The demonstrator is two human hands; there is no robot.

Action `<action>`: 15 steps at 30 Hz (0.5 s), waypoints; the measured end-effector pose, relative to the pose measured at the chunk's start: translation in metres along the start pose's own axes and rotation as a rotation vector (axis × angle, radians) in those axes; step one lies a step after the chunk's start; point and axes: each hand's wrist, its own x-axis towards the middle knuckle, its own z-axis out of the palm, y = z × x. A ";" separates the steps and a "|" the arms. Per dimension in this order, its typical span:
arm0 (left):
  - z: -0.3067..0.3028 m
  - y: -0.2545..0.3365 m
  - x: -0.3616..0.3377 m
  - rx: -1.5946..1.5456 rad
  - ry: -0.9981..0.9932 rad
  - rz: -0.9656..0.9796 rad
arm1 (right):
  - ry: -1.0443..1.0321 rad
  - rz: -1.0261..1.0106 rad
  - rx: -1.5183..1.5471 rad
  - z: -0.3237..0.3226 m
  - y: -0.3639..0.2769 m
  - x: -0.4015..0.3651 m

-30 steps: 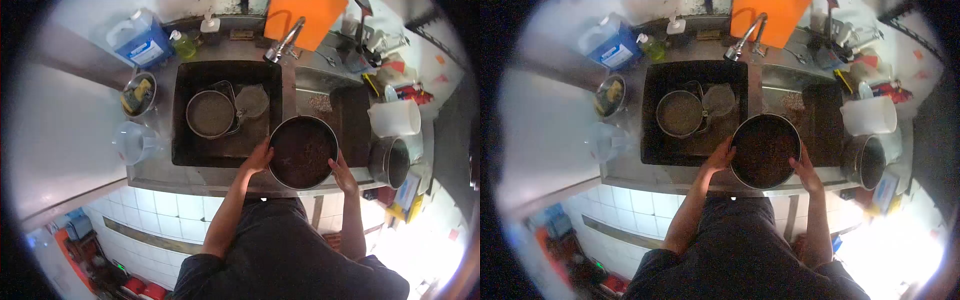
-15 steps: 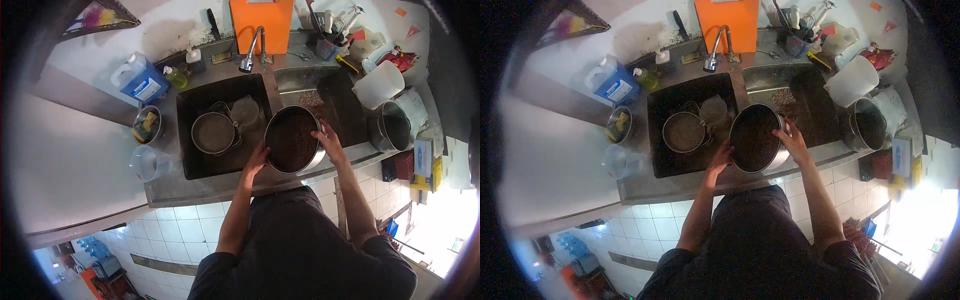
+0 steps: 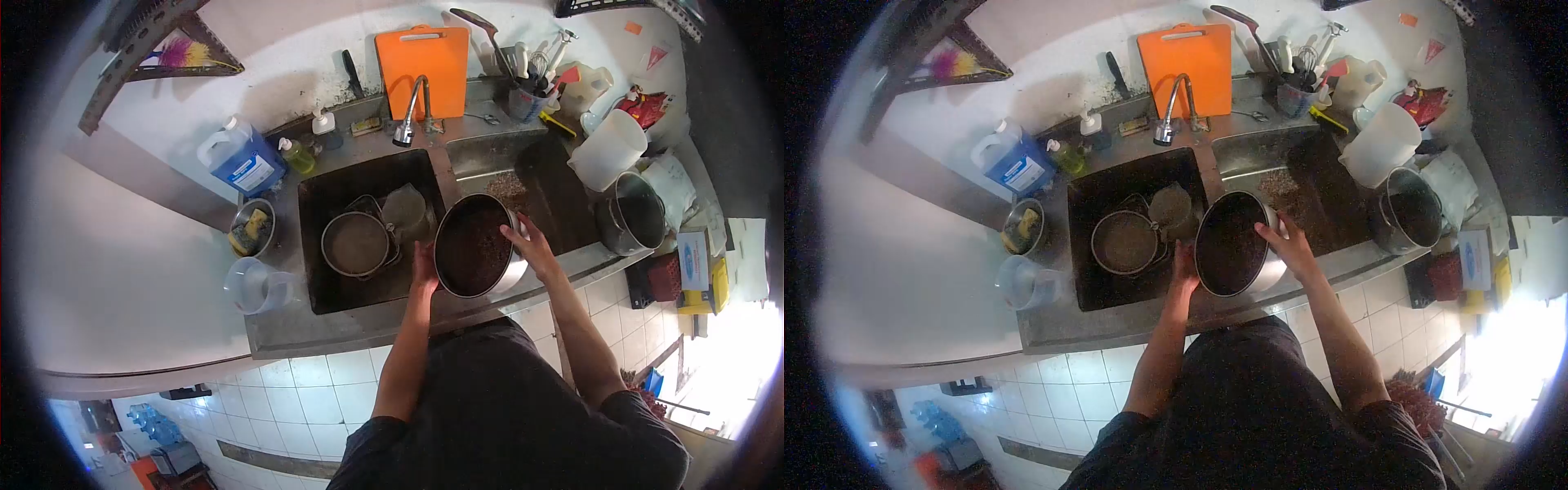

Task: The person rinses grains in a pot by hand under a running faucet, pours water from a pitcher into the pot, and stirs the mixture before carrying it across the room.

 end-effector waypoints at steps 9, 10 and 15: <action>0.009 -0.005 0.000 0.043 -0.145 -0.057 | -0.005 -0.019 0.013 0.009 -0.023 -0.008; -0.003 -0.009 0.008 0.026 -0.192 -0.044 | -0.003 -0.023 0.012 0.009 -0.027 -0.010; -0.013 -0.013 0.015 0.008 -0.207 -0.038 | 0.022 -0.062 -0.180 0.011 -0.027 -0.005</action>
